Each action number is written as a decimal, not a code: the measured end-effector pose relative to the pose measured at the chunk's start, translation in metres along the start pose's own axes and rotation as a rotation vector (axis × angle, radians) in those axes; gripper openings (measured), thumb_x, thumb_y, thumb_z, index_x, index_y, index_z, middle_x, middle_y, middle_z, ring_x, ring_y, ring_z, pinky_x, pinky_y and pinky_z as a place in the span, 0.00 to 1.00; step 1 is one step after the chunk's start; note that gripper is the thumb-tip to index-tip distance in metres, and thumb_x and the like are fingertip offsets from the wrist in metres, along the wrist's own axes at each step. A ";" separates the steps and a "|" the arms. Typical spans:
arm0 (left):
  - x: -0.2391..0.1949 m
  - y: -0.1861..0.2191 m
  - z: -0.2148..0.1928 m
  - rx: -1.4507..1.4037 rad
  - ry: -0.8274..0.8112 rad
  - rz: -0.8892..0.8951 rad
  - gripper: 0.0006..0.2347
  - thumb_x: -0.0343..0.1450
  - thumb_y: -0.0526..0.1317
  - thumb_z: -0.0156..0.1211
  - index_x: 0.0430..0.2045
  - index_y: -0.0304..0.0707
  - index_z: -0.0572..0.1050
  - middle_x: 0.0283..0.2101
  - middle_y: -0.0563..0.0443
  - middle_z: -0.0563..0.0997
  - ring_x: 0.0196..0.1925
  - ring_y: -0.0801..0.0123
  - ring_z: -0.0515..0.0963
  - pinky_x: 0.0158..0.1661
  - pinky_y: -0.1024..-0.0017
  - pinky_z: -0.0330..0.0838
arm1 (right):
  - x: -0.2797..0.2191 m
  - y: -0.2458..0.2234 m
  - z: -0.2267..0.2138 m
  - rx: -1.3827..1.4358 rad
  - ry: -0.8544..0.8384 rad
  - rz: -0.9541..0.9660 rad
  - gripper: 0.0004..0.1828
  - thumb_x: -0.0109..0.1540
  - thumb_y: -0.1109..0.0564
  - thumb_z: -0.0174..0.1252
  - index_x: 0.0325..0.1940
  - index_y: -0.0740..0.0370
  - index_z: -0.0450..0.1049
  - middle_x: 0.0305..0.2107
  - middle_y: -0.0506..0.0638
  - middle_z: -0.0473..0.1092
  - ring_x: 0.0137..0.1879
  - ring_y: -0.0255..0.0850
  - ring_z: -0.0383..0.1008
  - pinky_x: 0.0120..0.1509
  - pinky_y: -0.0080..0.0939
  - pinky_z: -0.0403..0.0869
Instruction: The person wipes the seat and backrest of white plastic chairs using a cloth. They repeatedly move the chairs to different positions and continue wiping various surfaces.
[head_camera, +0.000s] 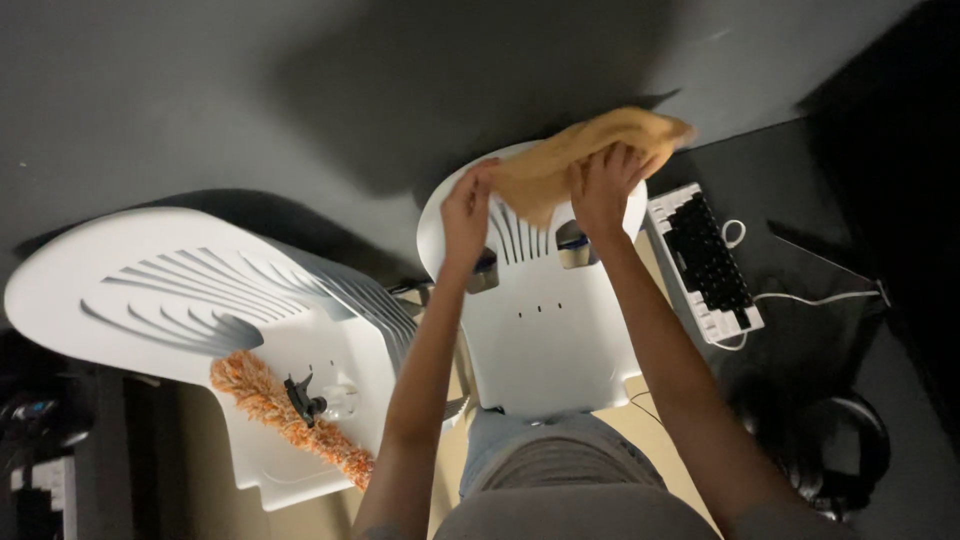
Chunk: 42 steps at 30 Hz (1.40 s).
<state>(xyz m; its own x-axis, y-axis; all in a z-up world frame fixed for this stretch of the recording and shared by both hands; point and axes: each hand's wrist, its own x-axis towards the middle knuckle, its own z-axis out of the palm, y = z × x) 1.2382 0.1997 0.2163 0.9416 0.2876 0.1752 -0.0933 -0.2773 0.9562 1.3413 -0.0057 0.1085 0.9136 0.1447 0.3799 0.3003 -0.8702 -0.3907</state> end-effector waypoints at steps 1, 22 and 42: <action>0.005 -0.025 -0.006 0.006 0.012 -0.009 0.12 0.79 0.34 0.52 0.56 0.37 0.77 0.55 0.45 0.83 0.43 0.53 0.75 0.45 0.66 0.70 | 0.001 0.001 0.014 0.008 -0.011 -0.008 0.36 0.72 0.41 0.51 0.70 0.74 0.56 0.67 0.74 0.52 0.75 0.73 0.43 0.77 0.78 0.31; 0.011 -0.157 -0.064 -0.330 0.168 0.025 0.22 0.84 0.51 0.36 0.54 0.30 0.74 0.53 0.43 0.80 0.57 0.64 0.77 0.61 0.67 0.68 | -0.025 -0.057 0.182 0.089 -0.503 -0.675 0.24 0.64 0.42 0.58 0.53 0.64 0.76 0.53 0.64 0.71 0.65 0.64 0.63 0.72 0.76 0.52; -0.082 -0.239 -0.105 -0.325 0.023 -0.119 0.25 0.83 0.52 0.39 0.72 0.34 0.59 0.74 0.41 0.63 0.76 0.56 0.62 0.72 0.63 0.55 | -0.149 -0.206 0.233 0.667 -0.137 0.050 0.19 0.65 0.54 0.58 0.59 0.61 0.72 0.55 0.63 0.72 0.62 0.64 0.69 0.65 0.61 0.66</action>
<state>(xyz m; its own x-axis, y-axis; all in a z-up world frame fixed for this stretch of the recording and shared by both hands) 1.1493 0.3389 -0.0022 0.9449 0.3217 0.0597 -0.0850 0.0651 0.9943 1.2070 0.2619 -0.0626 0.9442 0.2082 0.2553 0.3210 -0.4074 -0.8550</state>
